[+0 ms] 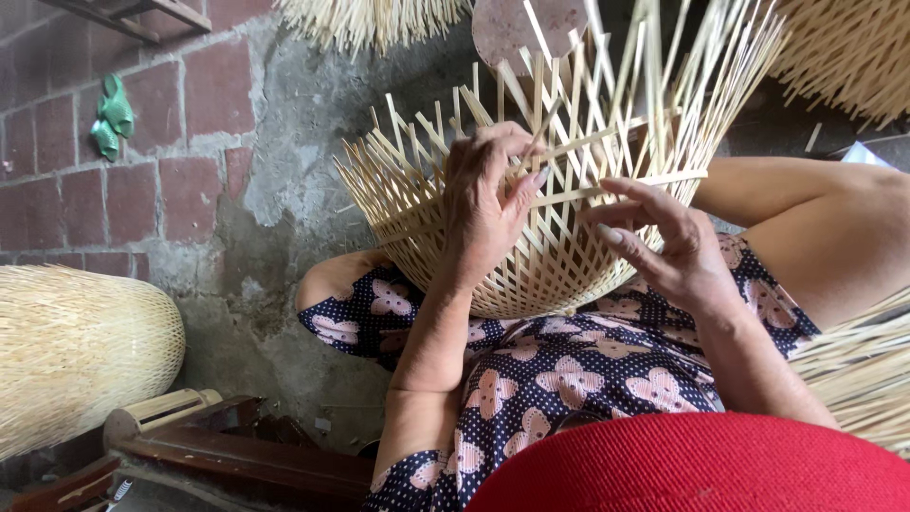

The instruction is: The person weaves a basket by hand, interlacing thin bamboo strips through a vertical framework. They sit on the floor and repeatedly pass a strip through the structure, tightening it to form the basket's body.

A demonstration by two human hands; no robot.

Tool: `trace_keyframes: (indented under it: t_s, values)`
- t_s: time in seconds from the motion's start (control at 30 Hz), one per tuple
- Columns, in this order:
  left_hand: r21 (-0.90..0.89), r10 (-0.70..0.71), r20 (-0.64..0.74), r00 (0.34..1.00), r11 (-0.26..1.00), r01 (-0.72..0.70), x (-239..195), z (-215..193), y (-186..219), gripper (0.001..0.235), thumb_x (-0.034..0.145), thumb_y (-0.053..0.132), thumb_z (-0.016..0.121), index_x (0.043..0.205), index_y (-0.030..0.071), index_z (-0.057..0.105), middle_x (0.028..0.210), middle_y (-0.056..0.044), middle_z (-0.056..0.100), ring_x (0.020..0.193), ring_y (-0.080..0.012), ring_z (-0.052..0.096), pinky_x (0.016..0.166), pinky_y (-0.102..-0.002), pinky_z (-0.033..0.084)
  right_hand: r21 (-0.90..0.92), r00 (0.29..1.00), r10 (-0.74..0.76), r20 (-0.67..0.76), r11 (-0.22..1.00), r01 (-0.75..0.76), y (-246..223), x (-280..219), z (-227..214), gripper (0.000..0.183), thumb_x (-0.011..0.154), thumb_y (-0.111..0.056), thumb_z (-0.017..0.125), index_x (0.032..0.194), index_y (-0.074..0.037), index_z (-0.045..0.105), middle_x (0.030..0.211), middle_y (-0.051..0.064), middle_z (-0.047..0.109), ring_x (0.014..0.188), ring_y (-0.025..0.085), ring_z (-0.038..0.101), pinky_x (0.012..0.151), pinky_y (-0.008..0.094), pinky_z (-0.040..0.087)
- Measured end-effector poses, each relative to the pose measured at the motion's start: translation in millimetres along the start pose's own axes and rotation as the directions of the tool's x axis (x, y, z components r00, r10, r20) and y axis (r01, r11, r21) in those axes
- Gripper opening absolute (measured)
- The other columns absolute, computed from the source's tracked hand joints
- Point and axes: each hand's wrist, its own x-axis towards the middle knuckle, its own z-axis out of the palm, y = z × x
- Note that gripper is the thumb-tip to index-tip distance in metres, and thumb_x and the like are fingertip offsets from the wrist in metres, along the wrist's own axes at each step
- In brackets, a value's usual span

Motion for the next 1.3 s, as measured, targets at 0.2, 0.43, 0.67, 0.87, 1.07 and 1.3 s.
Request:
trace_keyframes:
  t_s: [0.2, 0.43, 0.67, 0.87, 1.07, 1.3]
  values:
    - [0.047, 0.052, -0.011, 0.999, 0.998, -0.051, -3, -1, 2, 0.052, 0.092, 0.011, 0.082, 0.136, 0.015, 0.056, 0.143, 0.001, 0.059, 0.112, -0.0138, 0.058, 0.101, -0.032, 0.045, -0.092, 0.994, -0.106, -0.028, 0.99, 0.103, -5, 0, -3, 0.035, 0.101, -0.015, 0.069, 0.135, -0.013, 0.062, 0.115, 0.005, 0.077, 0.105, 0.015, 0.075, 0.09, 0.033, 0.061]
    - [0.148, -0.026, 0.023, 0.999, 0.989, 0.022, 0, 12, 1, 0.059, 0.093, 0.022, 0.084, 0.141, 0.013, 0.052, 0.12, -0.003, 0.063, 0.095, -0.017, 0.053, 0.09, -0.033, 0.041, -0.493, 0.937, -0.27, -0.224, 0.86, 0.13, 5, 35, -13, 0.011, 0.105, -0.008, 0.076, 0.116, -0.008, 0.077, 0.105, 0.006, 0.07, 0.091, 0.013, 0.065, 0.076, 0.025, 0.058]
    - [0.102, -0.096, -0.009, 0.995, 0.99, 0.097, 1, 13, 7, 0.094, 0.083, 0.02, 0.087, 0.158, 0.009, 0.033, 0.109, 0.001, 0.074, 0.092, -0.0155, 0.054, 0.094, -0.035, 0.039, 0.754, 0.944, 0.274, -0.183, 0.656, -0.044, 20, 57, -4, 0.01, 0.084, -0.027, 0.078, 0.085, -0.017, 0.077, 0.092, 0.0, 0.07, 0.09, 0.009, 0.068, 0.085, 0.025, 0.067]
    - [-0.103, -0.179, 0.008, 0.984, 0.978, 0.179, 4, 7, 11, 0.079, 0.091, 0.016, 0.083, 0.158, 0.013, 0.041, 0.109, 0.004, 0.078, 0.095, -0.0123, 0.058, 0.098, -0.033, 0.043, -0.18, 0.915, -0.301, -0.269, 0.949, 0.26, 20, 61, 7, 0.026, 0.089, -0.018, 0.088, 0.109, -0.018, 0.072, 0.11, 0.002, 0.062, 0.101, 0.009, 0.058, 0.093, 0.024, 0.06]
    - [-0.08, -0.117, -0.015, 0.993, 0.99, 0.116, 3, 9, 8, 0.036, 0.089, 0.019, 0.085, 0.119, 0.016, 0.065, 0.097, 0.002, 0.074, 0.089, -0.0119, 0.055, 0.091, -0.033, 0.038, -0.585, 0.761, -0.641, -0.1, 0.657, 0.476, 6, 74, 3, 0.042, 0.081, -0.015, 0.09, 0.113, 0.002, 0.07, 0.101, 0.007, 0.061, 0.095, 0.019, 0.056, 0.087, 0.038, 0.046]
    - [-0.07, -0.045, -0.014, 0.999, 0.997, 0.043, 5, 4, 9, 0.035, 0.093, 0.02, 0.082, 0.122, 0.016, 0.062, 0.098, 0.003, 0.077, 0.09, -0.0099, 0.055, 0.092, -0.033, 0.037, -0.616, 0.953, -0.303, 0.015, 0.748, 0.248, -5, 78, -1, 0.009, 0.097, -0.023, 0.08, 0.103, -0.017, 0.08, 0.098, 0.0, 0.065, 0.093, 0.017, 0.053, 0.083, 0.037, 0.044]
